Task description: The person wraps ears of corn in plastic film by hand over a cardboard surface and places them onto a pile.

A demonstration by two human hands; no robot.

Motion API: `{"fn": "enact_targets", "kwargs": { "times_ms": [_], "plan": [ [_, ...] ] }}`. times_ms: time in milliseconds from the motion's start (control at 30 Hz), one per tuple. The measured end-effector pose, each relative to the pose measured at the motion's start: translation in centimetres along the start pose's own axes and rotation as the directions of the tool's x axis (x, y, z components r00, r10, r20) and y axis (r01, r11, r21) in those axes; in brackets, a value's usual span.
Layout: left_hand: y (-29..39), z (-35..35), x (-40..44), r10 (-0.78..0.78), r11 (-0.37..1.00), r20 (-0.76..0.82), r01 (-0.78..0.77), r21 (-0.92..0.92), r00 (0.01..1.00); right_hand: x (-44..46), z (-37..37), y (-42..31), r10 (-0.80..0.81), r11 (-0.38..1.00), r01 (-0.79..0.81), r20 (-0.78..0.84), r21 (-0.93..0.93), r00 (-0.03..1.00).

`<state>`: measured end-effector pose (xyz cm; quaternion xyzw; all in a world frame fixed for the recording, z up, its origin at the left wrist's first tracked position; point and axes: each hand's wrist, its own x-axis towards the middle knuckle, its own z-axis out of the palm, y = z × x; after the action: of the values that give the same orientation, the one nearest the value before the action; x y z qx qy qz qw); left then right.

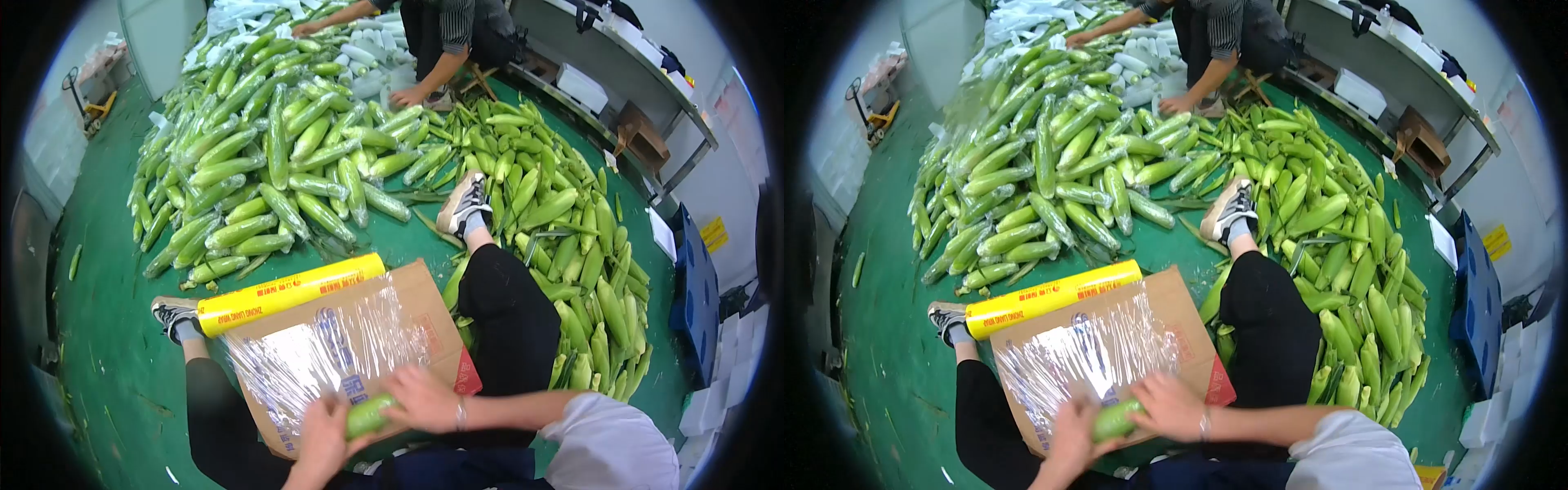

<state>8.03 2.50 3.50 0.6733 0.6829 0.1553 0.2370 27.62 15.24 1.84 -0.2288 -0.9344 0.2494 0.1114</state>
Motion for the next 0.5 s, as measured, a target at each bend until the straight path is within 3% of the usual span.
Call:
{"fn": "enact_targets", "kwargs": {
  "times_ms": [67,100,133,167,200,233,300,333,367,400,433,500],
  "plan": [
    [-0.8,-1.7,1.8,-0.078,0.974,-0.336,0.143,0.174,0.939,5.9,-0.1,2.1,0.087,0.975,-0.12,-0.177,-0.187,0.98],
    [-2.2,-1.6,2.7,-0.004,0.96,-0.429,0.123,0.251,0.903,9.8,-0.7,3.4,0.045,0.965,-0.076,-0.126,-0.253,0.991],
    [-3.0,-2.1,4.0,0.096,0.979,-0.385,-0.017,0.205,0.918,13.3,-0.3,4.1,0.0,0.947,-0.027,-0.084,-0.32,0.996],
    [-3.4,-2.5,5.3,0.107,0.97,-0.379,-0.013,0.243,0.919,16.1,1.9,4.2,0.01,0.997,-0.024,0.174,0.078,0.985],
    [-3.8,-2.7,6.4,0.118,0.961,-0.378,-0.01,0.277,0.918,18.4,3.1,4.2,-0.087,0.888,-0.113,0.406,0.446,0.91],
    [-4.3,-2.3,7.1,0.062,0.976,-0.362,0.021,0.219,0.93,19.7,2.8,3.9,-0.183,0.877,-0.092,0.507,0.471,0.842],
    [-5.6,-1.9,7.3,-0.044,0.991,-0.289,0.078,0.108,0.956,21.1,1.7,3.3,-0.358,0.837,-0.087,0.661,0.541,0.66],
    [-4.6,-1.4,6.0,-0.015,0.985,-0.262,0.059,0.16,0.965,19.8,3.2,3.8,-0.441,0.857,0.123,0.59,0.5,0.677],
    [-2.2,-1.1,4.8,-0.191,0.98,-0.138,0.182,-0.074,0.972,17.7,5.0,4.3,-0.528,0.841,0.33,0.522,0.428,0.67],
    [0.6,-1.3,3.6,-0.341,0.925,0.071,0.348,-0.154,0.938,14.9,3.7,3.0,-0.397,0.918,0.31,0.594,0.247,0.7],
    [1.8,0.6,1.5,-0.333,0.901,0.084,0.343,-0.266,0.939,13.2,1.9,2.0,-0.388,0.909,0.401,0.592,0.116,0.707],
    [4.2,3.5,-2.3,-0.365,0.681,0.308,0.477,-0.556,0.879,11.3,2.2,2.4,-0.424,0.899,0.423,0.458,0.111,0.781]
  ]
}}
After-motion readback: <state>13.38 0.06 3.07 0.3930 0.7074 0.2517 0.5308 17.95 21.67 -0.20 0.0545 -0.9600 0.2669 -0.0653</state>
